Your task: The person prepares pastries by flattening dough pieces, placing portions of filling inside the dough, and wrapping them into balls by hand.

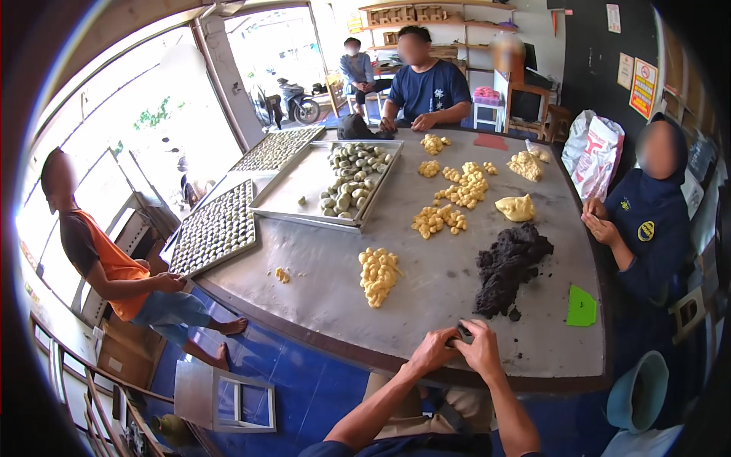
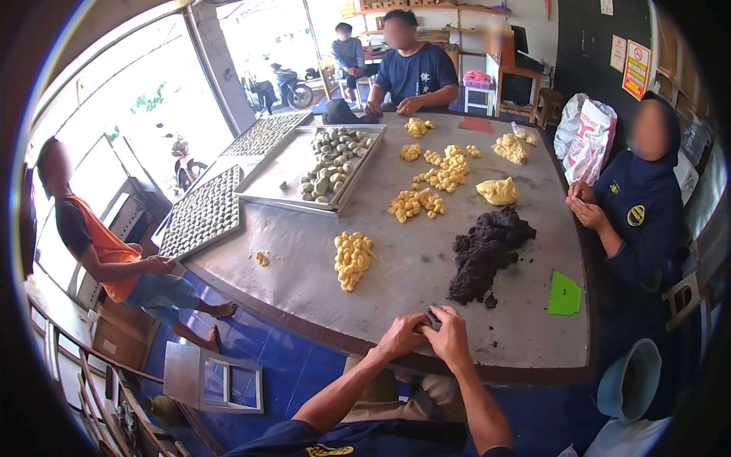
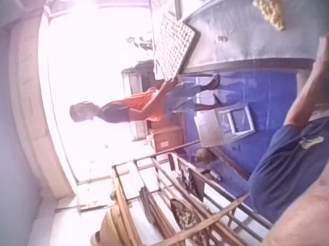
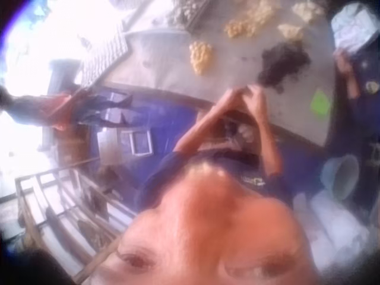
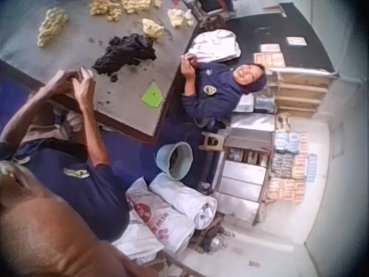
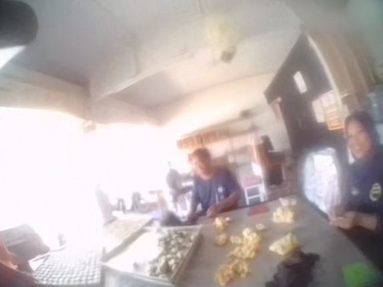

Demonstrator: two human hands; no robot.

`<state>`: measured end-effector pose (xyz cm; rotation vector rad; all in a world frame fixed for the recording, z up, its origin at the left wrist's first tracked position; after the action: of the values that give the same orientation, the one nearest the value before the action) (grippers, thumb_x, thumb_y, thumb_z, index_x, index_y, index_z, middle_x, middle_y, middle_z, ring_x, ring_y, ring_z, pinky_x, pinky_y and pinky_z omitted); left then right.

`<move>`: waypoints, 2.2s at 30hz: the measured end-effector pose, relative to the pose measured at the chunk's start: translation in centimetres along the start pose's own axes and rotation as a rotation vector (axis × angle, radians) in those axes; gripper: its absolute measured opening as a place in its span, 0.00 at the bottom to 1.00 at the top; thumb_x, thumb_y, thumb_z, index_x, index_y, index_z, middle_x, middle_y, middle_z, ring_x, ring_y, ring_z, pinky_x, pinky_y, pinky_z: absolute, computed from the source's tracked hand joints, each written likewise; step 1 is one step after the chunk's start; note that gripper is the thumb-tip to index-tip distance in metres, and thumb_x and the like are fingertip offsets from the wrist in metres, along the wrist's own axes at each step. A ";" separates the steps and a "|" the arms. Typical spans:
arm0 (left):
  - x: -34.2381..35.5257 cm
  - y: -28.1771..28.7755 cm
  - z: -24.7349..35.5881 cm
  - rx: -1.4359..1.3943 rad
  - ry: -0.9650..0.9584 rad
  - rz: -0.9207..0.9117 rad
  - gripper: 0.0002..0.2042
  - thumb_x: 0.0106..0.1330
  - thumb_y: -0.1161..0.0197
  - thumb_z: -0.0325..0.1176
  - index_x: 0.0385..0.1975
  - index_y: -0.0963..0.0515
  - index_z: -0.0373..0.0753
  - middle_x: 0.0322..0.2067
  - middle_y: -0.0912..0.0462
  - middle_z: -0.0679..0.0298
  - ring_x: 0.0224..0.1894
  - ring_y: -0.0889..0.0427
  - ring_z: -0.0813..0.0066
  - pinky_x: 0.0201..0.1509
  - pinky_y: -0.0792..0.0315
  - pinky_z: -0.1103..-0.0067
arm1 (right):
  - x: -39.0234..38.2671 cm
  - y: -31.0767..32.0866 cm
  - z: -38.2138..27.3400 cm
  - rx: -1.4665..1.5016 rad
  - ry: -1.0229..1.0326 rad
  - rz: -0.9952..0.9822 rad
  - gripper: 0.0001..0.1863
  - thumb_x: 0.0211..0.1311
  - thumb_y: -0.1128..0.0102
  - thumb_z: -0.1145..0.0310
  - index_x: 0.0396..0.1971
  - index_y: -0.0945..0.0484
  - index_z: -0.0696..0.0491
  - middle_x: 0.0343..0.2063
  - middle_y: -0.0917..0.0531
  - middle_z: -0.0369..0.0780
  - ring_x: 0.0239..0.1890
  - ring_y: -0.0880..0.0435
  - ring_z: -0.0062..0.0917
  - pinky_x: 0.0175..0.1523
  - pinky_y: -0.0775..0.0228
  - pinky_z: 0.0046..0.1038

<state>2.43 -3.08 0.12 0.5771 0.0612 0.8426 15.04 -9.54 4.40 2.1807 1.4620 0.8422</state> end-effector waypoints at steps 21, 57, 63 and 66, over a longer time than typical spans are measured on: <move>-0.2 0.9 -3.1 -0.274 0.099 0.108 0.19 0.83 0.57 0.46 0.50 0.24 0.38 0.40 0.26 0.62 0.42 0.28 0.71 0.49 0.29 0.73 | 1.0 5.9 11.0 -0.379 -0.050 0.246 0.20 0.56 0.40 0.85 0.51 0.17 0.64 0.49 0.16 0.55 0.51 0.18 0.48 0.59 0.27 0.40; 6.1 6.9 1.0 0.330 0.081 0.294 0.14 0.79 0.50 0.39 0.36 0.22 0.39 0.35 0.13 0.56 0.32 0.15 0.49 0.36 0.25 0.59 | -4.9 6.4 8.2 -0.316 -0.101 0.404 0.17 0.61 0.40 0.82 0.49 0.16 0.58 0.49 0.16 0.46 0.53 0.21 0.44 0.59 0.27 0.39; 6.8 2.4 -1.8 0.715 0.015 0.226 0.10 0.76 0.47 0.40 0.38 0.24 0.40 0.43 0.23 0.58 0.51 0.28 0.59 0.57 0.42 0.64 | -5.1 5.6 8.2 -0.248 -0.110 0.382 0.18 0.59 0.40 0.83 0.50 0.15 0.57 0.50 0.16 0.45 0.54 0.21 0.41 0.59 0.27 0.35; 6.5 3.6 -1.1 0.622 0.058 0.170 0.10 0.76 0.48 0.40 0.44 0.22 0.42 0.50 0.23 0.58 0.55 0.30 0.56 0.58 0.40 0.63 | -5.7 5.7 8.4 -0.265 -0.106 0.372 0.18 0.60 0.40 0.83 0.50 0.15 0.57 0.50 0.16 0.45 0.54 0.21 0.41 0.59 0.27 0.35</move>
<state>4.10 3.97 2.14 1.1532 0.3397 1.0085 23.00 -16.82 0.03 2.2804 0.8498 0.9601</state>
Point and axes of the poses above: each hand's wrist, its own x-axis towards the middle knuckle, its own y-axis out of the back of the hand, z = x × y, the point moved 5 cm from there along x, towards the middle knuckle
